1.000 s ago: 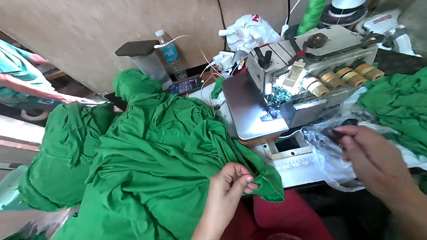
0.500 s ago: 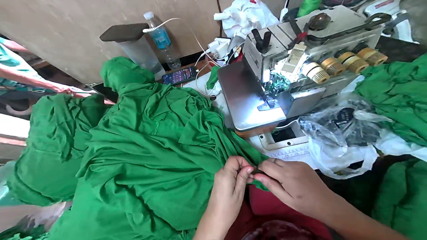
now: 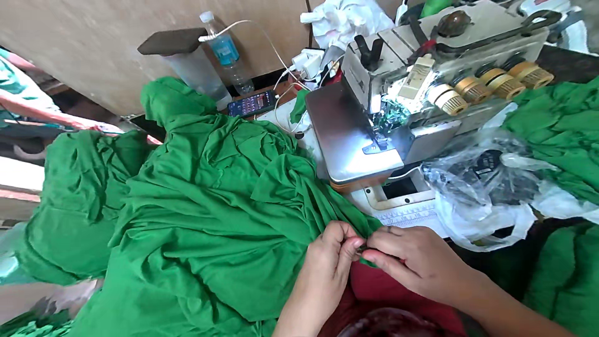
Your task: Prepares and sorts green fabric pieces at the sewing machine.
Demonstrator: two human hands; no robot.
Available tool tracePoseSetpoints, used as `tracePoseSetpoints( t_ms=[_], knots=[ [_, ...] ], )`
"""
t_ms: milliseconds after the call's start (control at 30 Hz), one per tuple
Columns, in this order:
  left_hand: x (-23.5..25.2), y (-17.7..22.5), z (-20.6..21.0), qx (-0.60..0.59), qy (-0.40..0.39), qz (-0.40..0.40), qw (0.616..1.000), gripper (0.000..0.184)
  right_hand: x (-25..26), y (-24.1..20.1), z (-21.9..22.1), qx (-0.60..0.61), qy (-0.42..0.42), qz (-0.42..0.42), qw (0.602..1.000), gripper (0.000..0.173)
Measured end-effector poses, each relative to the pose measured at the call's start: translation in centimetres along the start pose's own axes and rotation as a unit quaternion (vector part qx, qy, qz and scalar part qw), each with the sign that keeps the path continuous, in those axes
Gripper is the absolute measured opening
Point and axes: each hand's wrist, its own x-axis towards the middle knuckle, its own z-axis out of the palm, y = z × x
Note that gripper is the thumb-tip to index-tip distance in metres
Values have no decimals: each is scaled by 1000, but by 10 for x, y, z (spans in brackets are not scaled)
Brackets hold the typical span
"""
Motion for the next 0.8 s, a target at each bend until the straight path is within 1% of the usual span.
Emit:
tracePoseSetpoints(
  t_ms=[100,167,267,333,367,400,433,500,533,567,633,667,700,733,767,800],
  knots=[
    [-2,0,1,-9,2,-4,1000,22,-4,5,-5,22,0,-3,1000,44],
    [-5,-1,-1,1,-3,-5,1000,26,-7,17,-19,10,12,38,999,45],
    [-11,-2,-7,9,-19,-6,1000,34,-12,51,-57,-53,50,143,987,48],
    [-13,0,-11,37,-20,-10,999,30,-15,73,-77,-116,73,212,968,50],
    [-8,4,-13,70,-10,-2,997,26,-15,79,-86,-141,72,258,953,49],
    [-1,11,-14,108,6,16,994,21,-14,81,-95,-148,57,319,934,49],
    [8,17,-17,139,15,38,989,17,-13,85,-100,-159,49,363,917,48],
    [26,19,-27,158,40,88,983,20,-11,93,-105,-164,20,430,888,45],
    [36,17,-31,156,65,103,980,22,-12,99,-105,-171,19,433,885,42],
    [46,14,-33,153,93,109,978,22,-17,106,-101,-188,35,412,891,38],
    [64,5,-31,192,138,79,968,18,-22,115,-95,-201,47,402,892,35],
    [70,0,-29,242,146,35,959,19,-24,116,-92,-206,50,402,891,35],
    [75,-4,-27,287,139,-24,947,23,-25,118,-89,-216,57,395,891,34],
    [78,-7,-26,317,130,-85,936,33,-28,119,-87,-228,74,375,896,32],
    [80,-11,-27,337,125,-128,924,44,-32,122,-85,-237,97,342,904,29],
    [79,-14,-30,354,122,-149,915,50,-36,126,-83,-247,124,299,913,27]
  ],
)
